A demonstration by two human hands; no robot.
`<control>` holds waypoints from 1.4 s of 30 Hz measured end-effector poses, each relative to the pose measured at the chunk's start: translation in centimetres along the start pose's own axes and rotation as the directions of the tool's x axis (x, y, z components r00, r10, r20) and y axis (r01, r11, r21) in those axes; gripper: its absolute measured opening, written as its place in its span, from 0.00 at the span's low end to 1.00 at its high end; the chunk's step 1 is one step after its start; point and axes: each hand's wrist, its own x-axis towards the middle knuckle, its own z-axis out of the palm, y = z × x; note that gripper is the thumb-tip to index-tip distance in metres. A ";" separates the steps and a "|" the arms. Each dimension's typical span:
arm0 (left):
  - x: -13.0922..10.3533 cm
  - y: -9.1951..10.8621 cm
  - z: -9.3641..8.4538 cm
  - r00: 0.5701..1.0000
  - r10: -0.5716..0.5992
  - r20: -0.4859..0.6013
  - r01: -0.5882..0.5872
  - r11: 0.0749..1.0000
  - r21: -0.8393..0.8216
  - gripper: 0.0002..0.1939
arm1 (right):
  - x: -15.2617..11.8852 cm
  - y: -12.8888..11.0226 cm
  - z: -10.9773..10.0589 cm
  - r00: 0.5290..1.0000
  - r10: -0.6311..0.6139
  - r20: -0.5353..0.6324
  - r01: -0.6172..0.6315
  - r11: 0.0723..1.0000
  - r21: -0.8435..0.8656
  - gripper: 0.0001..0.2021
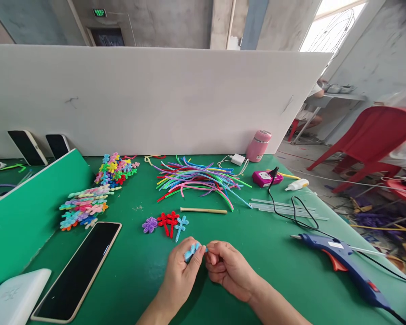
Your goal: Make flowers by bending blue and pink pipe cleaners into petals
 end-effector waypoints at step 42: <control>0.0 0.1 0.0 0.980 -0.181 0.084 0.196 0.952 -0.237 0.16 | -0.1 -0.1 -0.4 0.993 -0.099 -0.058 0.087 0.978 -0.188 0.20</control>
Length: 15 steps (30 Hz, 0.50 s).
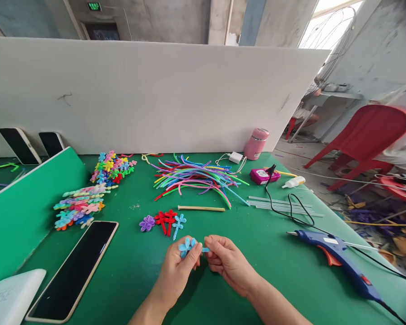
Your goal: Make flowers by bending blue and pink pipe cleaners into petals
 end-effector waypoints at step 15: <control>0.5 -0.1 0.0 0.962 -0.274 -0.020 0.218 0.804 -0.553 0.14 | -0.6 -0.3 -0.9 0.675 -0.687 0.271 0.479 0.127 -0.869 0.09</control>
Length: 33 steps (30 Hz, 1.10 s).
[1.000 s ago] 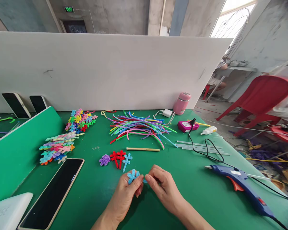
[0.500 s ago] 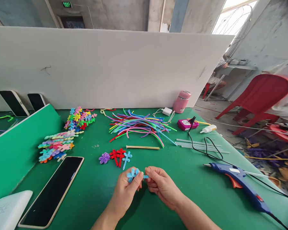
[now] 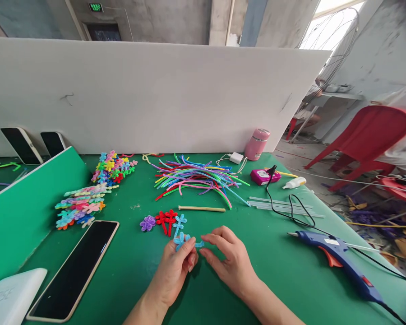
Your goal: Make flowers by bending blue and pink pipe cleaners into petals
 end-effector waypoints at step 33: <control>0.8 -0.2 -1.1 0.954 0.286 -0.090 -0.250 0.925 0.287 0.15 | 1.1 -0.2 0.0 0.719 0.563 0.408 -0.595 0.194 0.780 0.17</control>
